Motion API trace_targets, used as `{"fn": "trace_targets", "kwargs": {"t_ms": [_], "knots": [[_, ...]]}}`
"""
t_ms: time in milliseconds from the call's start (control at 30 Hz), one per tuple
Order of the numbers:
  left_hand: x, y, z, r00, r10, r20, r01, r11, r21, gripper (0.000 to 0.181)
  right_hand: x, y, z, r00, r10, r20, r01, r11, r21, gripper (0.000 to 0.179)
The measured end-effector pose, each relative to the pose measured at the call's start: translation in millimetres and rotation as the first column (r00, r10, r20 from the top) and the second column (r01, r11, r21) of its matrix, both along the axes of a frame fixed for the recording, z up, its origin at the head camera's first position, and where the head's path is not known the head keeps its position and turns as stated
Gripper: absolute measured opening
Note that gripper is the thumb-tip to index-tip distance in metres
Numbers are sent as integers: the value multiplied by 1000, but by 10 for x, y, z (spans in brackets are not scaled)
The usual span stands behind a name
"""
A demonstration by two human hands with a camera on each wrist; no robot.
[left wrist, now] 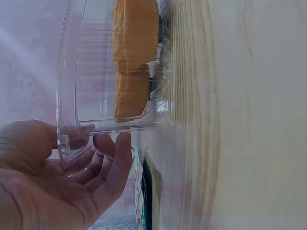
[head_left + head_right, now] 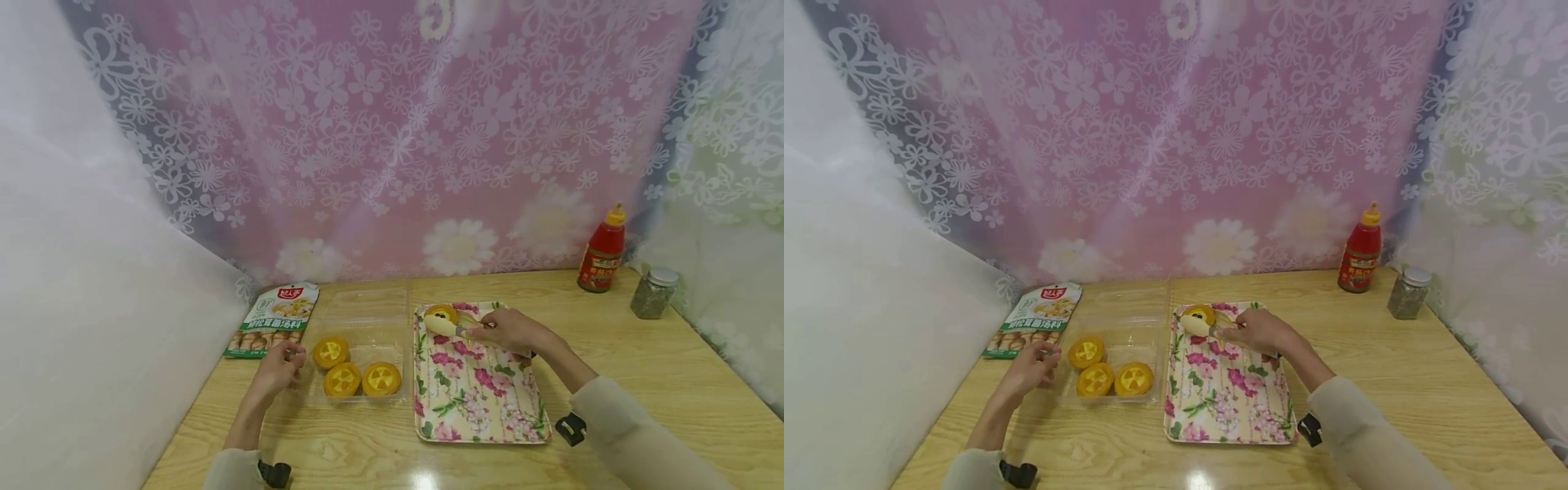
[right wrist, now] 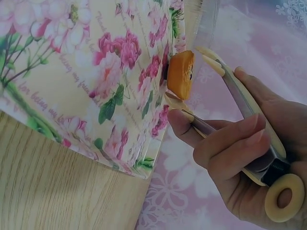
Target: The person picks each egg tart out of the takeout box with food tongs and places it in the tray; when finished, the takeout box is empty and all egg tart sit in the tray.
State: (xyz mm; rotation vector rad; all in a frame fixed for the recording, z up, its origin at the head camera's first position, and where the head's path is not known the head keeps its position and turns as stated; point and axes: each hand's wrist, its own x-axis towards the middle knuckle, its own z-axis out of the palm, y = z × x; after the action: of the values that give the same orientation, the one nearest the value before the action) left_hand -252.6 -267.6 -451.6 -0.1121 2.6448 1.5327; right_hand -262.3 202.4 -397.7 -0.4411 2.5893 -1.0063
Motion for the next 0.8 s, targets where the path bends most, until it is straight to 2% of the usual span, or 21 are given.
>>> {"fn": "trace_targets", "kwargs": {"t_ms": [200, 467, 633, 800], "knots": [[23, 4, 13, 1000, -2, -1, 2, 1000, 8, 23, 10, 24, 14, 1000, -19, -8, 19, 1000, 25, 51], [19, -5, 9, 1000, -9, -3, 9, 1000, 15, 23, 34, 69, 134, 998, -59, -31, 61, 996, 58, 72], [5, -9, 7, 1000, -10, -11, 10, 1000, 8, 23, 48, 43, 189, 994, -94, -59, 97, 994, 58, 91], [6, 0, 8, 1000, -12, -3, 12, 1000, 10, 23, 80, -19, 225, 994, -95, -55, 98, 993, 71, 100]]}}
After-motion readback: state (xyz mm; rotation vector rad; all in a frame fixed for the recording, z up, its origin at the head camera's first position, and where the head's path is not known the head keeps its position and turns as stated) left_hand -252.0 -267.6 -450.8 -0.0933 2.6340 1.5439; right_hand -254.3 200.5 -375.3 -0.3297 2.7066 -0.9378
